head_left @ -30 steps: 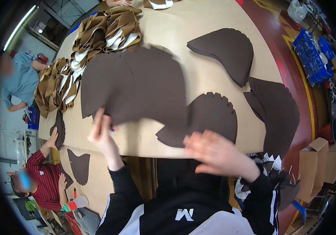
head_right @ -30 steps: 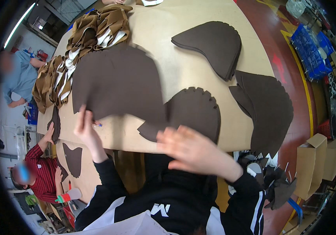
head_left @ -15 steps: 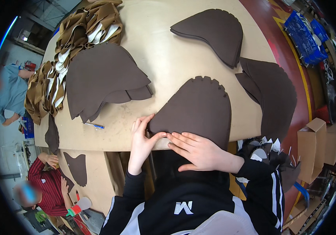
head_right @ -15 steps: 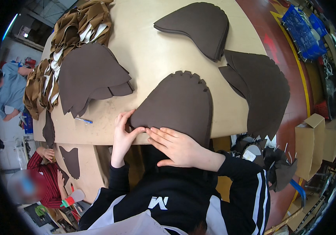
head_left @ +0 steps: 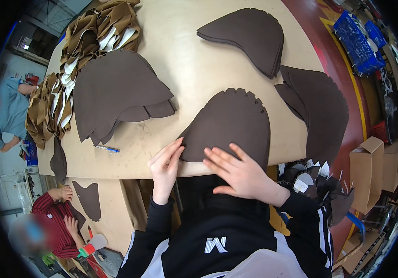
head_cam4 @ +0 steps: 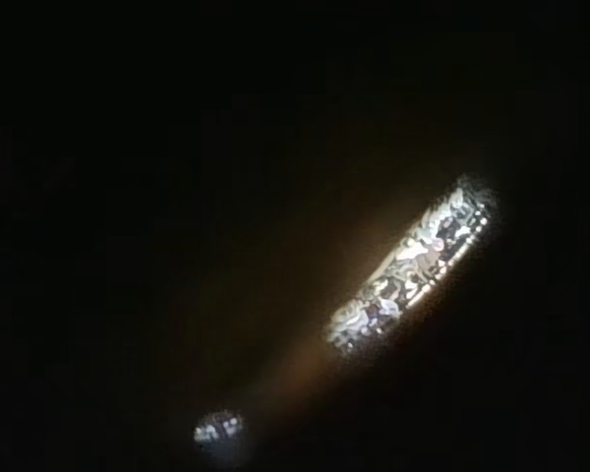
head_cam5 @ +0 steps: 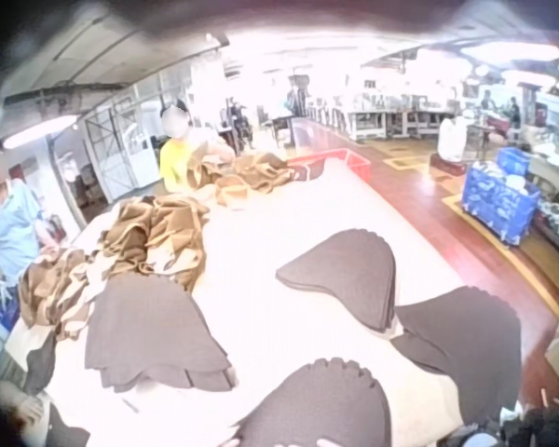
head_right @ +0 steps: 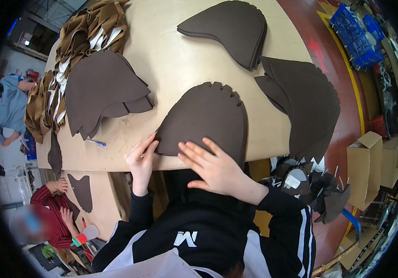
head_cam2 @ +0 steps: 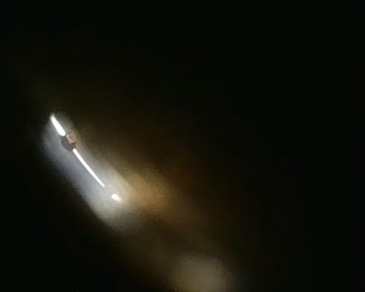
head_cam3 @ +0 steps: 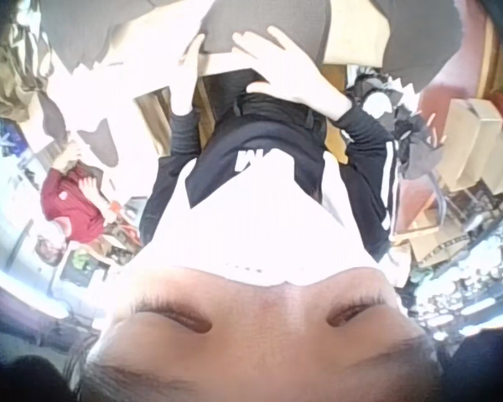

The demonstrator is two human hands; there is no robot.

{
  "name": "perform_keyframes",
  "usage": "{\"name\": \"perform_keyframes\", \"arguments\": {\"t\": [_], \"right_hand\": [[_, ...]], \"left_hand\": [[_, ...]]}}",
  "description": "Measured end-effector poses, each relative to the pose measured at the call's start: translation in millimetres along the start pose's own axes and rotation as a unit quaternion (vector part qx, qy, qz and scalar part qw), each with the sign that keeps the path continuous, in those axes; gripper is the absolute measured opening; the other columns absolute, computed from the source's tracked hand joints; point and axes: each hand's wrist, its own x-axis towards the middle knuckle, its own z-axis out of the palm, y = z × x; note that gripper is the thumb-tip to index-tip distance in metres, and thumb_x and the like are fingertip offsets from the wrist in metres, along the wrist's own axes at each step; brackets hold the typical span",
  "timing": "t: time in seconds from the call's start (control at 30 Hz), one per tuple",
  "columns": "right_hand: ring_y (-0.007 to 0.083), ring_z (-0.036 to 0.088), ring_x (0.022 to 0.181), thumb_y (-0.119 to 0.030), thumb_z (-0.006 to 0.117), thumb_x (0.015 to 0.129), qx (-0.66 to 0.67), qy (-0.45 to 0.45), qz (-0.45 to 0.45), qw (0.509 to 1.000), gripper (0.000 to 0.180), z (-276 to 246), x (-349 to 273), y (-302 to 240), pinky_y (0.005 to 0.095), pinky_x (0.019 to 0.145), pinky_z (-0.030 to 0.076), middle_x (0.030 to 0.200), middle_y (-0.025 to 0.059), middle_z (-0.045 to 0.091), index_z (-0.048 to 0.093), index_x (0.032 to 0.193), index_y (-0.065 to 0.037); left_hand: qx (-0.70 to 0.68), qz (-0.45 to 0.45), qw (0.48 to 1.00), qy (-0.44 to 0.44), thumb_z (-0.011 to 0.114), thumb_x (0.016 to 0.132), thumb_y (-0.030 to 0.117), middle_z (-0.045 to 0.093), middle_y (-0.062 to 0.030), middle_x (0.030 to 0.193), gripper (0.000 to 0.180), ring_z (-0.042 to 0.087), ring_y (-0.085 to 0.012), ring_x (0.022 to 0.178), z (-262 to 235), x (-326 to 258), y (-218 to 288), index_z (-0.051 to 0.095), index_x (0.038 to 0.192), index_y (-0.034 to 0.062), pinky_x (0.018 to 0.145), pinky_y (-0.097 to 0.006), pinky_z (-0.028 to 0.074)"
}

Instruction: The person repeatedly picks up dark brown fabric pieces from a table and stacks them into neat piles. They smooth each piece before placing it on top of the stack. The person also moves stacks of fabric pieces around the table to organize them.

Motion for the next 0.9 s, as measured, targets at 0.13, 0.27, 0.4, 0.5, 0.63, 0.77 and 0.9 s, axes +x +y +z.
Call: {"name": "perform_keyframes", "arguments": {"t": [0.13,0.27,0.4,0.5,0.63,0.77,0.9], "right_hand": [[0.0306,0.040,0.149,-0.049,0.066,0.095,0.226,-0.042,-0.118,0.966,0.070,-19,1,12,0.0516,0.122,0.030,0.162,0.0137,0.040,0.051,0.150,-0.008],[0.0349,0.038,0.149,-0.039,0.068,0.097,0.060,0.093,-0.022,0.994,0.068,-66,18,42,0.0507,0.123,0.029,0.162,0.0155,0.040,0.047,0.152,-0.006],[0.0324,0.036,0.151,-0.051,0.058,0.099,-0.051,0.117,0.117,0.985,0.076,-36,40,74,0.0470,0.125,0.026,0.161,0.0177,0.040,0.043,0.152,0.000],[0.0319,0.035,0.152,-0.057,0.060,0.095,-0.046,0.044,0.065,0.996,0.085,-10,36,53,0.0472,0.124,0.026,0.163,0.0203,0.036,0.041,0.153,0.002],[0.0290,0.036,0.151,-0.060,0.057,0.096,0.035,-0.013,-0.050,0.998,0.086,8,20,12,0.0444,0.124,0.028,0.163,0.0178,0.037,0.042,0.152,0.004],[0.0299,0.041,0.148,-0.052,0.060,0.098,0.184,-0.082,-0.132,0.971,0.074,5,6,15,0.0442,0.124,0.030,0.160,0.0173,0.042,0.047,0.150,-0.001],[0.0336,0.042,0.146,-0.043,0.070,0.093,0.056,0.068,0.035,0.995,0.073,-39,10,37,0.0535,0.120,0.031,0.159,0.0182,0.042,0.048,0.149,-0.002]], "left_hand": [[-0.029,-0.011,0.989,0.143,0.074,0.088,-0.003,0.078,-0.0159,0.104,0.024,0.073,-0.0175,0.093,-22,4,-2,0.077,0.112,-0.0047,0.088,-0.031,0.058],[-0.024,-0.080,0.942,0.326,0.070,0.096,0.006,0.074,-0.0167,0.117,0.031,0.069,-0.0181,0.100,-96,52,-35,0.071,0.124,-0.0054,0.095,-0.031,0.053],[0.073,-0.001,0.936,0.345,0.070,0.098,0.013,0.072,-0.0126,0.123,0.035,0.068,-0.0204,0.109,-121,69,-45,0.068,0.130,-0.0033,0.101,-0.036,0.050],[0.029,-0.050,0.975,0.216,0.071,0.097,0.014,0.067,-0.0096,0.130,0.041,0.061,-0.0190,0.119,-98,44,-57,0.064,0.135,0.0016,0.101,-0.034,0.048],[-0.043,-0.120,0.990,-0.052,0.082,0.085,0.011,0.063,-0.0050,0.113,0.044,0.058,-0.0161,0.097,-22,8,-22,0.070,0.127,0.0042,0.086,-0.030,0.048],[-0.030,-0.132,0.989,-0.058,0.086,0.081,0.009,0.059,-0.0070,0.112,0.044,0.057,-0.0168,0.096,5,1,-10,0.071,0.121,0.0008,0.082,-0.029,0.047],[0.133,0.007,0.991,-0.020,0.083,0.085,0.007,0.066,-0.0076,0.106,0.036,0.061,-0.0162,0.092,1,8,-3,0.071,0.118,-0.0004,0.080,-0.028,0.049]]}}
